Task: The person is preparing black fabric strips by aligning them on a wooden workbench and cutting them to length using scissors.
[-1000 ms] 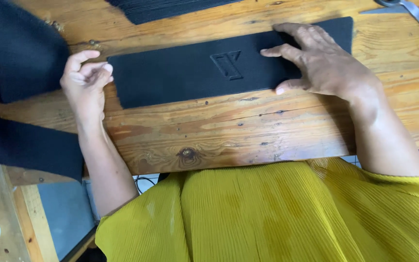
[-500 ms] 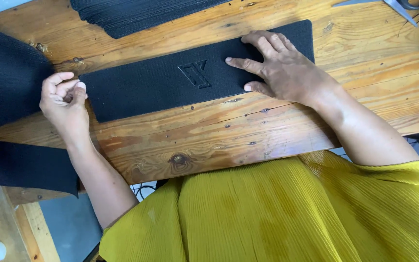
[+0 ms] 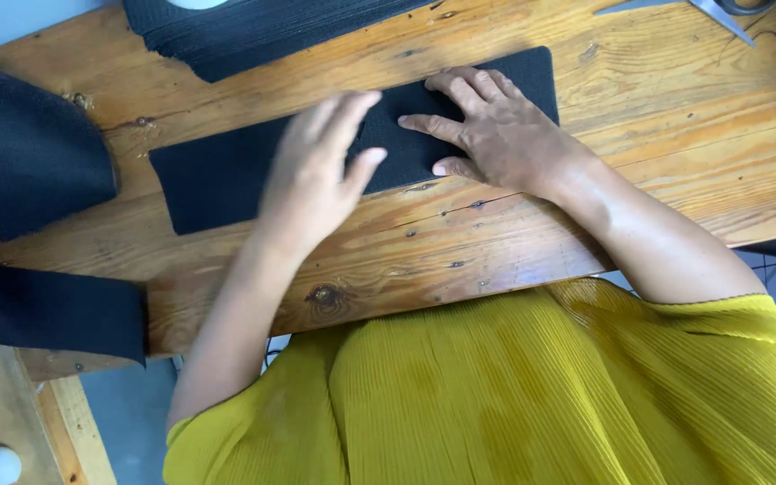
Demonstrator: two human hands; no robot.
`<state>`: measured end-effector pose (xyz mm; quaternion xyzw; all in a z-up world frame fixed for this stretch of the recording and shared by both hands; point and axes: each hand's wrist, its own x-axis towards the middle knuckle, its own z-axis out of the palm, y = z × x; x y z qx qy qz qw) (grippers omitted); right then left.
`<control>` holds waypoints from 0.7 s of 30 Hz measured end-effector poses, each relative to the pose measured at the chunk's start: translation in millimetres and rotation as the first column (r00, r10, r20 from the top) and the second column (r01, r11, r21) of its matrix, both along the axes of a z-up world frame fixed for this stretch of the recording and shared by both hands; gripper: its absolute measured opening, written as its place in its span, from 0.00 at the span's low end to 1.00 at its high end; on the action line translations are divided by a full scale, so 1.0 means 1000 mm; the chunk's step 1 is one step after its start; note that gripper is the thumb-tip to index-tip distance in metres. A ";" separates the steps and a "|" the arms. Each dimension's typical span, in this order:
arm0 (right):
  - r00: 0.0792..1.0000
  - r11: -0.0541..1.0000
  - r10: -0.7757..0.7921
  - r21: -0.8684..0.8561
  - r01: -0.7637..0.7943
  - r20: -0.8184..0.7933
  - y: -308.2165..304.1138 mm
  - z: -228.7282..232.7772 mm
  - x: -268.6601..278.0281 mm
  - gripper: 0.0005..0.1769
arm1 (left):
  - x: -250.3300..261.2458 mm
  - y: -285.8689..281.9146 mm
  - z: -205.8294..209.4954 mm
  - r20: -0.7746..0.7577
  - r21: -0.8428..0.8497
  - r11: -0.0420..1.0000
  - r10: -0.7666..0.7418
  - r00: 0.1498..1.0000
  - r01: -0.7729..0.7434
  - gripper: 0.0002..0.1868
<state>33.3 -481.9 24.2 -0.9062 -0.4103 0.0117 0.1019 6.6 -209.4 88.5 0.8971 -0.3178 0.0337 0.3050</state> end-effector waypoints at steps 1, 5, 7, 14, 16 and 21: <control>1.000 1.000 -0.007 0.002 0.007 0.002 0.002 0.002 0.000 0.37 | 0.005 -0.006 -0.009 0.002 0.002 1.000 -0.007 1.000 0.007 0.21; 0.984 0.998 -0.053 -0.025 0.050 -0.172 0.004 0.011 0.002 0.43 | 0.023 -0.025 -0.054 -0.053 -0.124 0.991 -0.054 0.997 0.047 0.18; 0.974 0.996 -0.080 -0.065 0.068 -0.214 0.003 0.010 0.004 0.46 | 0.026 -0.027 -0.068 -0.010 -0.160 0.987 -0.028 1.000 0.026 0.17; 0.939 0.970 -0.032 0.217 0.112 -0.342 -0.032 0.036 0.025 0.21 | 0.022 -0.030 -0.079 0.096 0.293 0.955 0.018 0.995 -0.046 0.26; 0.980 0.899 -0.006 0.428 0.092 -0.199 -0.059 0.033 0.032 0.07 | 0.021 -0.031 -0.076 0.104 0.297 0.954 0.014 0.994 -0.044 0.23; 0.919 0.902 -0.304 0.233 0.362 -0.251 -0.095 0.027 0.044 0.09 | 0.021 -0.033 -0.071 0.133 0.281 0.959 0.003 0.991 -0.040 0.23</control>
